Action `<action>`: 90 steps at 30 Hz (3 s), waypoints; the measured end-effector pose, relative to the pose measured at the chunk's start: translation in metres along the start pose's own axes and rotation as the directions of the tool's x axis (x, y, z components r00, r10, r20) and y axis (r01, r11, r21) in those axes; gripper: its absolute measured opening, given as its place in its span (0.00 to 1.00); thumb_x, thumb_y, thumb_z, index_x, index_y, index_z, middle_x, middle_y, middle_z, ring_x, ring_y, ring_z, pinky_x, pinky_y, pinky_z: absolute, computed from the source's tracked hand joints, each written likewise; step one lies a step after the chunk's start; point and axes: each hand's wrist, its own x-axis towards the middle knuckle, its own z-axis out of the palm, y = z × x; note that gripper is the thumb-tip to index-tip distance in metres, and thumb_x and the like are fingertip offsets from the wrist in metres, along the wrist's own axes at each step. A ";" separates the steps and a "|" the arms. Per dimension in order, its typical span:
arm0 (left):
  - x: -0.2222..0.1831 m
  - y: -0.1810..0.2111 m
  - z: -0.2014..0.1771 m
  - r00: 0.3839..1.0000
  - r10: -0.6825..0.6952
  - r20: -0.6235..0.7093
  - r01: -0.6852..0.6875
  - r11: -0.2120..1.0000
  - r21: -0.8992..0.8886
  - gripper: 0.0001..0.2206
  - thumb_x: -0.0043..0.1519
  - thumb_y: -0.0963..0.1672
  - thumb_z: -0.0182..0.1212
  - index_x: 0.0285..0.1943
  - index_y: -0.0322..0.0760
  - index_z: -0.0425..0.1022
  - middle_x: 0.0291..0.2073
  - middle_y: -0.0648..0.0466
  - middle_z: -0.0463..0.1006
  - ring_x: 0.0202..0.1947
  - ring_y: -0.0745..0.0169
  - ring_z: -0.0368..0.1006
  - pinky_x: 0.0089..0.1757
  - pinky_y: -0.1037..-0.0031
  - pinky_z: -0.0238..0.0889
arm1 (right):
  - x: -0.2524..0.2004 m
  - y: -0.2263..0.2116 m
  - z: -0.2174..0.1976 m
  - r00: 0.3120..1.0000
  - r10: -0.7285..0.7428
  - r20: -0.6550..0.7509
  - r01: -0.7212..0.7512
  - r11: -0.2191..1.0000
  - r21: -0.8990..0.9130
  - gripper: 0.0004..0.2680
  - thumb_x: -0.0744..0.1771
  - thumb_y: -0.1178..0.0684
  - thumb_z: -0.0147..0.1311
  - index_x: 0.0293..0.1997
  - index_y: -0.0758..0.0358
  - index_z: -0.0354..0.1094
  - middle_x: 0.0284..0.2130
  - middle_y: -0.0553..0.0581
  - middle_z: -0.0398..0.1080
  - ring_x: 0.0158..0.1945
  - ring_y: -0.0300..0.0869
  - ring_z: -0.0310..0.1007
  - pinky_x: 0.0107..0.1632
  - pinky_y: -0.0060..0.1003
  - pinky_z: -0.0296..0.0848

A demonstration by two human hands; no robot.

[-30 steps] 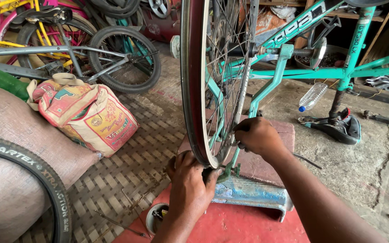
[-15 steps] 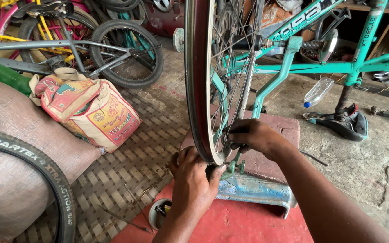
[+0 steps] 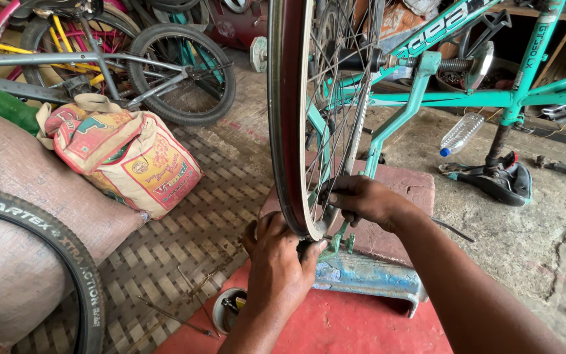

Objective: The person spins a bicycle wheel mounted on a truing stand and uses their hands to check the alignment of the rim.

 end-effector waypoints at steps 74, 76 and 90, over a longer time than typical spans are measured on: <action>0.002 0.004 0.000 0.997 -0.047 0.063 0.044 0.998 0.049 0.09 0.53 0.47 0.72 0.39 0.43 0.82 0.38 0.51 0.76 0.49 0.47 0.68 0.54 0.44 0.47 | -0.039 -0.036 0.027 0.992 -0.101 0.070 0.061 0.896 0.440 0.17 0.66 0.50 0.57 0.61 0.66 0.69 0.39 0.56 0.77 0.39 0.41 0.76 0.44 0.40 0.77; 0.002 0.004 0.001 0.998 -0.043 0.056 0.040 0.998 0.056 0.09 0.53 0.47 0.72 0.39 0.43 0.82 0.38 0.51 0.76 0.49 0.47 0.68 0.54 0.44 0.47 | -0.037 -0.039 0.028 0.994 -0.102 0.037 0.079 0.913 0.400 0.17 0.66 0.50 0.59 0.59 0.68 0.70 0.37 0.57 0.77 0.38 0.41 0.76 0.44 0.40 0.78; 0.001 0.008 -0.004 0.991 -0.091 0.093 0.083 0.992 0.093 0.10 0.55 0.49 0.72 0.41 0.46 0.83 0.44 0.51 0.76 0.55 0.47 0.66 0.58 0.39 0.43 | -0.049 -0.059 0.014 0.969 0.074 -0.236 0.061 0.854 0.517 0.14 0.70 0.52 0.51 0.60 0.68 0.70 0.41 0.64 0.73 0.40 0.45 0.76 0.50 0.42 0.82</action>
